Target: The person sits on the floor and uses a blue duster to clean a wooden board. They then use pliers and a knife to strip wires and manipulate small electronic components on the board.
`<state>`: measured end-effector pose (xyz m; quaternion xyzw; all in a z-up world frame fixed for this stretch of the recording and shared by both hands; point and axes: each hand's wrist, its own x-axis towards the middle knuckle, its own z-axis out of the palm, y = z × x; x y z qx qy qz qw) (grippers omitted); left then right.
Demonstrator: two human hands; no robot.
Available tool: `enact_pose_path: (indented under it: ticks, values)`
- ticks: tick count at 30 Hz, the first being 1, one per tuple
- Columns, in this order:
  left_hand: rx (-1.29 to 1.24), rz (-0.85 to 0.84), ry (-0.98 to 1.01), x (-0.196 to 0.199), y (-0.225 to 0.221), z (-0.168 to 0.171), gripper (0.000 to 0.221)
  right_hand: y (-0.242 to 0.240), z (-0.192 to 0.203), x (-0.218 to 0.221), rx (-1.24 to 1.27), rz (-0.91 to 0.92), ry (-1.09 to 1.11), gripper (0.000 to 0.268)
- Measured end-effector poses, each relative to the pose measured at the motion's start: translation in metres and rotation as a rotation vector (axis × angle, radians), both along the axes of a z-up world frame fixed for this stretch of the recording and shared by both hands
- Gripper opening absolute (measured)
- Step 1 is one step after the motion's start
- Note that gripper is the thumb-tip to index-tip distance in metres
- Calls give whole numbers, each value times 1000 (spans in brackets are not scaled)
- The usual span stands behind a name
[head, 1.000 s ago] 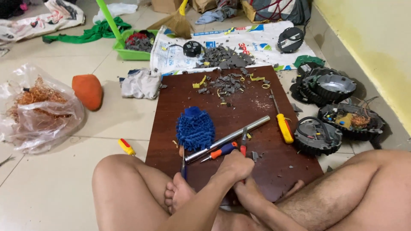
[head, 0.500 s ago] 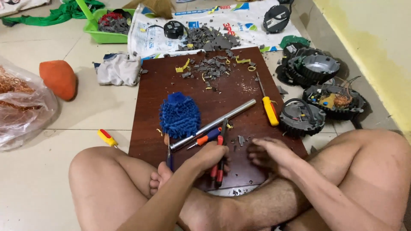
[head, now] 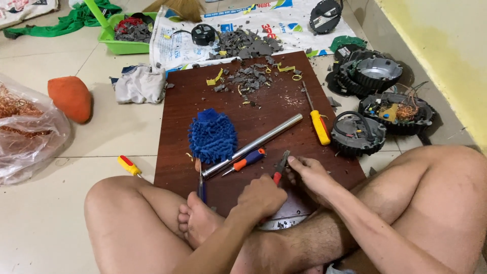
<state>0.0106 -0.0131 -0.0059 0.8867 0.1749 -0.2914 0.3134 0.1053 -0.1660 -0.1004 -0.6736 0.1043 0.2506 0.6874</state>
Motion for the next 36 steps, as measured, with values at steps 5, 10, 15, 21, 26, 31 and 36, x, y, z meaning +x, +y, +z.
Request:
enact_pose_path:
  ticks: [5,10,15,21,26,31,36]
  values:
    - [-183,10,36,4,2,-9,48,-9,22,-7,-25,54,-46,41]
    - [-75,-15,14,-1,2,27,47,-4,49,-11,58,49,145,62]
    - [-46,-18,10,-1,-4,36,57,-8,48,-18,135,26,134,43]
    - [80,-1,-61,4,-18,24,54,-3,49,-19,254,-49,65,38]
    - [49,17,-37,6,-22,25,52,1,59,-24,-246,49,-72,74]
    - [-776,413,19,13,-6,-50,54,-16,22,-2,-193,43,-48,60]
    - [-835,379,63,7,-3,-25,48,-30,21,3,-189,86,85,62]
